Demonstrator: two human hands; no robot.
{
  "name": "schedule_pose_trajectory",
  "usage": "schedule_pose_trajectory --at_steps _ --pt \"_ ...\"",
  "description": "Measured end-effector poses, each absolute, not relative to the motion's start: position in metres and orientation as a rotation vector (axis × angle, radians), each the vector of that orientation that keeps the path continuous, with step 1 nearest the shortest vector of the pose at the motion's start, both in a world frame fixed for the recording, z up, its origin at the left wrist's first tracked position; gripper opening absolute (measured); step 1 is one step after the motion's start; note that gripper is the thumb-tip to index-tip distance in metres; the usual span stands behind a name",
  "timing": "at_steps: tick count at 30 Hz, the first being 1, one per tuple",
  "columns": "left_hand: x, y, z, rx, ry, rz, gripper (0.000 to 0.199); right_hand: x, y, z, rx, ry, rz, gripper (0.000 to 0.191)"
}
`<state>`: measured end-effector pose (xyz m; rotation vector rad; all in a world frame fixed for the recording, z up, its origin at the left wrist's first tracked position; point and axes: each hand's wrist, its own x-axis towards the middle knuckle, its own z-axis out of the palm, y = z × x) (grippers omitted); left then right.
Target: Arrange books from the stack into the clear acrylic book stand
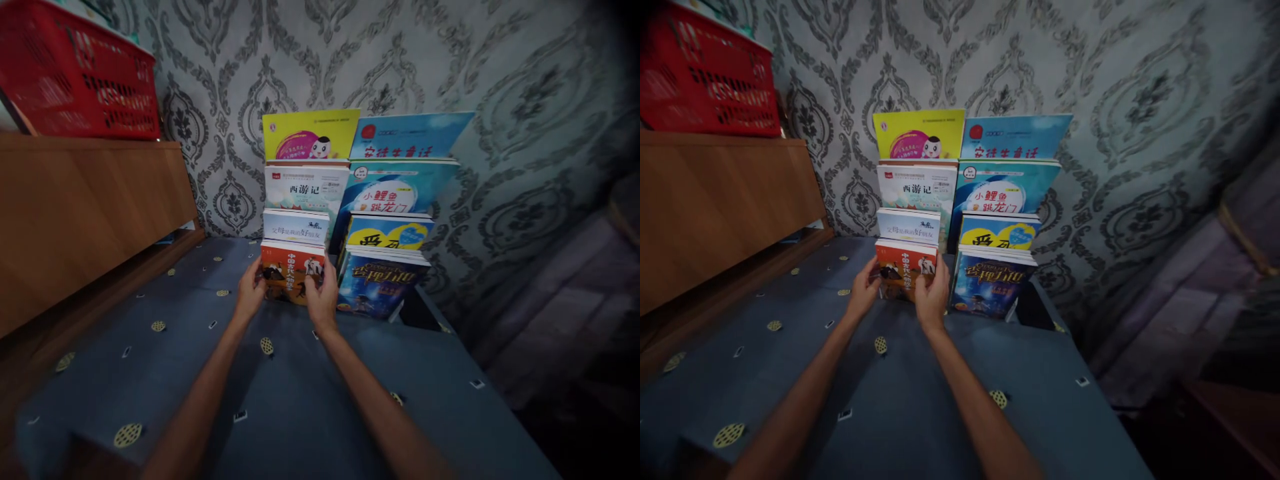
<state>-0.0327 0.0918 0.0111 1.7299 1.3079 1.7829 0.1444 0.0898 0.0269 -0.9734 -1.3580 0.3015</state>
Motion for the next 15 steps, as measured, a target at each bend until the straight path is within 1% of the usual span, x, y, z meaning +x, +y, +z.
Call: schedule_pose_trajectory --at_steps 6,9,13,15 --pt "-0.031 0.089 0.012 1.746 1.337 1.792 0.071 0.146 0.09 0.031 -0.972 -1.385 0.3 0.068" --pt "-0.032 0.088 0.017 1.699 1.348 1.795 0.067 0.148 0.092 0.03 -0.969 -1.376 0.307 0.066" --pt "-0.04 0.098 0.025 1.442 1.283 1.843 0.061 0.154 0.08 0.029 -0.988 -1.385 0.292 0.063" --pt "-0.045 0.106 0.024 1.34 1.269 1.861 0.055 0.155 0.065 0.025 -0.988 -1.407 0.237 0.059"
